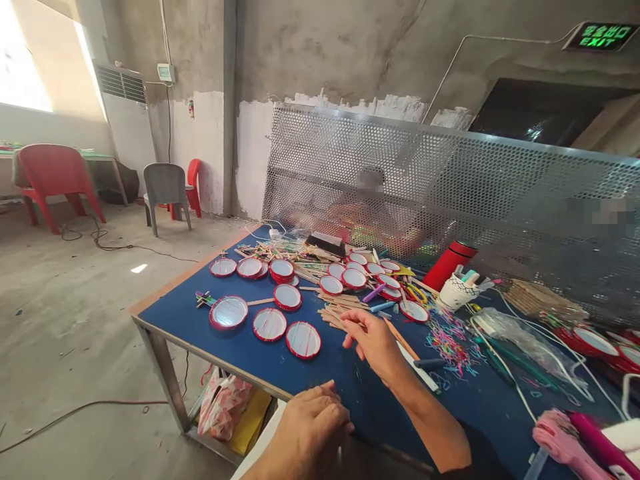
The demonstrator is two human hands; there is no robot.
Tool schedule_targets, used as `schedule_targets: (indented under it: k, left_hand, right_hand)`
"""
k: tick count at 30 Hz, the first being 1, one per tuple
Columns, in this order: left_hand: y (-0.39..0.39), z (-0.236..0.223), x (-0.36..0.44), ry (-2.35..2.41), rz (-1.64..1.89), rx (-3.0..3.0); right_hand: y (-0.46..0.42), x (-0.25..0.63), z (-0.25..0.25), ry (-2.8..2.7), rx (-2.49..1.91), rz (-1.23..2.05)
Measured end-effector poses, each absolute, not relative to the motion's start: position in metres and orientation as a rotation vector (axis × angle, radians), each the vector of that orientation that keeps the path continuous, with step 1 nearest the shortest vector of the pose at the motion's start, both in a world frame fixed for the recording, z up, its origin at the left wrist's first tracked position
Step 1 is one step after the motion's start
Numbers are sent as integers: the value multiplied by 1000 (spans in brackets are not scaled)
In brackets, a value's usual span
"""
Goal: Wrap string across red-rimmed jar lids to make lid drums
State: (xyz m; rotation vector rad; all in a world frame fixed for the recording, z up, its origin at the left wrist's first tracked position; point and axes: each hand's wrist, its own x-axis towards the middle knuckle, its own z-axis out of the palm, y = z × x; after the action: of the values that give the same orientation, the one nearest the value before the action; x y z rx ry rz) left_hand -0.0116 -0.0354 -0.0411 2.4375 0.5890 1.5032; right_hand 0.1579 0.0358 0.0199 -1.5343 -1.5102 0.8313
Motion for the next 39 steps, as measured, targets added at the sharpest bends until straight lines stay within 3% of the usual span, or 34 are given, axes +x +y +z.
schedule_targets:
  k: [4, 11, 16, 25, 29, 34, 36, 39]
  left_hand:
    - [-35, -44, -9, 604, 1414, 2537]
    - [-32, -42, -8, 767, 1217, 2627]
    - [-23, -18, -3, 885, 876, 2610]
    - [14, 25, 31, 1161, 295, 2536]
    - [30, 17, 41, 1314, 433, 2266]
    - [32, 10, 24, 1055, 816, 2002]
    - [29, 12, 19, 867, 779, 1904]
    - [22, 17, 21, 665, 444, 1811]
  right_hand:
    - [5, 172, 24, -1547, -1558, 702]
    - [-51, 206, -5, -1834, -1641, 121]
    - [-78, 241, -22, -1902, -1718, -202]
    - [-96, 304, 11, -1791, -2123, 13]
    - [-77, 343, 37, -1719, -2203, 50]
    - [-34, 380, 44, -1682, -2262, 103]
    - [-17, 387, 41, -1695, -2261, 120]
    - [6, 393, 36, -1696, -2275, 138]
